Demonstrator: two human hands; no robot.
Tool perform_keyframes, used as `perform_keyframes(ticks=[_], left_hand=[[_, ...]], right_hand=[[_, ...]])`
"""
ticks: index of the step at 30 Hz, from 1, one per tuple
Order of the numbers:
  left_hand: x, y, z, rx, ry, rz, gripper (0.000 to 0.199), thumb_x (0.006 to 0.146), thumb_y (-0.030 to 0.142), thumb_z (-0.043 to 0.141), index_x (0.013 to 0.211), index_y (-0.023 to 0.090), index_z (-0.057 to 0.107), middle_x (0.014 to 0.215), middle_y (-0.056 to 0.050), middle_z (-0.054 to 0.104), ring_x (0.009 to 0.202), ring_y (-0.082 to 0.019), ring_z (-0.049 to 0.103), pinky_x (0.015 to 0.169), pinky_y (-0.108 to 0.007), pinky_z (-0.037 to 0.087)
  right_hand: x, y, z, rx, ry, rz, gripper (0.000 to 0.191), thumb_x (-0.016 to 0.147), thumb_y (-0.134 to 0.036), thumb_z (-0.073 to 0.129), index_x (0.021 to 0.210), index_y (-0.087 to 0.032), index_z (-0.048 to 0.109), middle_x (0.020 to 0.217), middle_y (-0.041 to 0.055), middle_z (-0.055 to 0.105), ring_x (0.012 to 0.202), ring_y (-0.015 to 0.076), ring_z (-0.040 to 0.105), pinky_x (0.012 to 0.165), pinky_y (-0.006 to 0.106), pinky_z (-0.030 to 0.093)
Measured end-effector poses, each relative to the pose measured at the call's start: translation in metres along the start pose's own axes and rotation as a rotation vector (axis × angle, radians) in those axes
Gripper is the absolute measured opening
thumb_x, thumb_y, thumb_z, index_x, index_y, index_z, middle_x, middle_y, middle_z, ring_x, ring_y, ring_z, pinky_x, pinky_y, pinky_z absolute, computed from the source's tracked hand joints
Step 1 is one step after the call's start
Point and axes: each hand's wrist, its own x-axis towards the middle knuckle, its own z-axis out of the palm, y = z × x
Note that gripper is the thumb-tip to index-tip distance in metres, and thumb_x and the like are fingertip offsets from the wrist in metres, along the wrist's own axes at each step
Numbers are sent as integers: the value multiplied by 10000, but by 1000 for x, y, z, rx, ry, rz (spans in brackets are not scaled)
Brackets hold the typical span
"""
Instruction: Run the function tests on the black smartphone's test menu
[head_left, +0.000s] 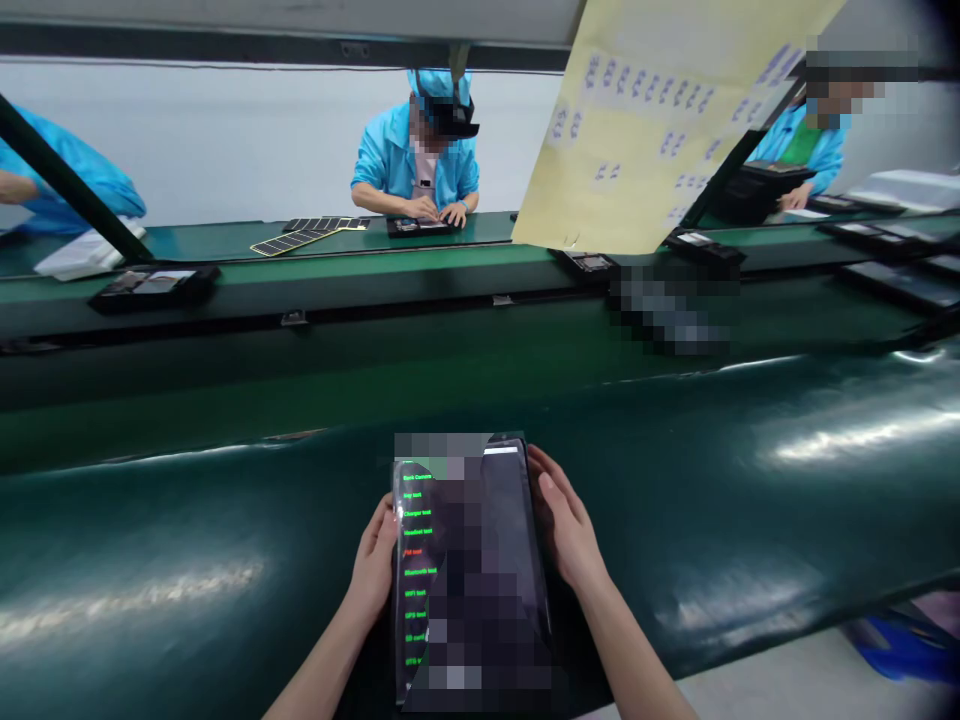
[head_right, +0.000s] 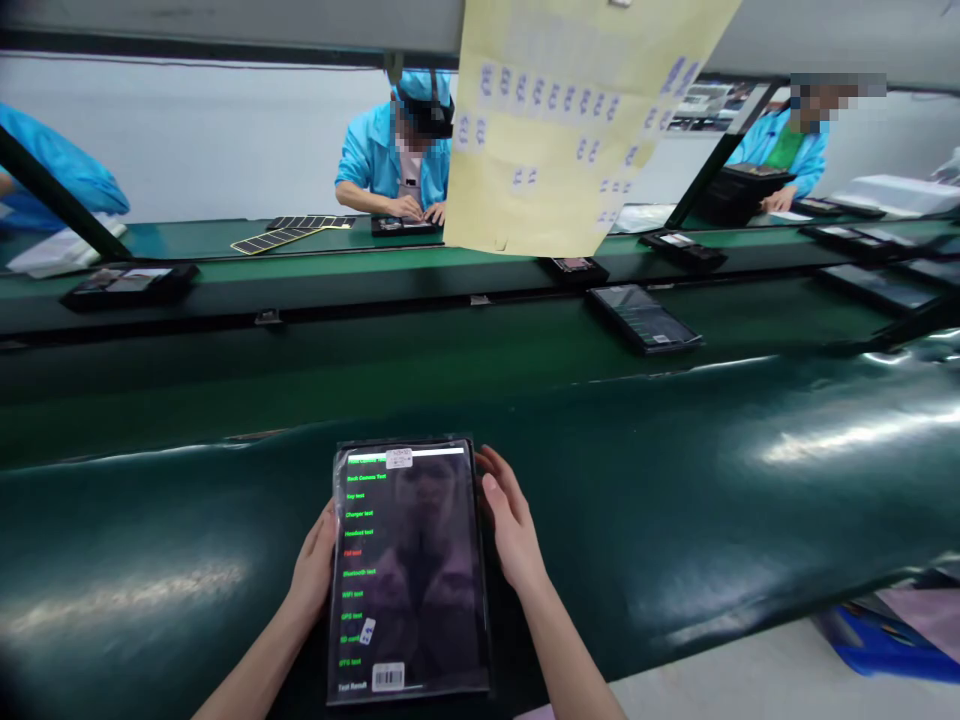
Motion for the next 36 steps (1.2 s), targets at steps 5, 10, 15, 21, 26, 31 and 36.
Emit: perform_keyframes(ticks=[5,10,15,21,26,31,36], left_hand=[[-2,3,5,-16,-38,-43,685,583,690,776,1027,180,666,877,-25,699,714,-168,639,637,-234,527],[-1,1,5,-39,-85,-67,665,669,686,726,1085,177,624,869,-34,697,702,-185,644,635,-265,524],[1,2,5,-68,-195,-57,679,718,715,652,1106,163,583,920,-68,696,795,-239,665,715,-324,540],[0,1,3,-20,-295,-60,710,662,546,789,1193,173,500,1069,-104,670,810,-261,678,688,-328,548],[-1,27,-8,194,-581,-135,765,783,322,765,1383,197,307,1320,-144,533,1096,-288,605,879,-382,528],[-3,43,-21,306,-892,-164,991,831,270,722,1486,279,-22,1478,-147,342,1283,-305,459,1022,-459,447],[-1,29,-25,354,-721,-133,753,941,385,567,1488,263,64,1510,-139,299,1311,-310,426,1041,-449,436]], right_hand=[[-5,16,1,150,-56,362,549,797,-702,605,1049,-223,698,1031,71,705,965,266,666,815,346,554],[-11,16,5,180,-53,417,559,768,-704,634,1017,-211,720,956,69,723,890,265,688,765,342,569],[-13,17,8,183,-44,402,553,794,-672,625,1084,-208,704,975,70,722,911,265,687,808,356,568],[-14,18,8,179,-52,360,537,815,-655,612,1119,-219,687,1014,71,716,960,270,679,875,373,550],[-13,17,8,206,-55,372,509,840,-630,600,1124,-215,683,1100,65,695,1021,267,662,915,370,535],[-13,16,11,228,-45,372,476,838,-611,607,1071,-206,699,1099,57,696,1037,270,656,940,377,522],[-13,14,12,181,1,363,494,809,-625,629,1059,-205,696,1030,61,714,995,288,670,907,401,537]])
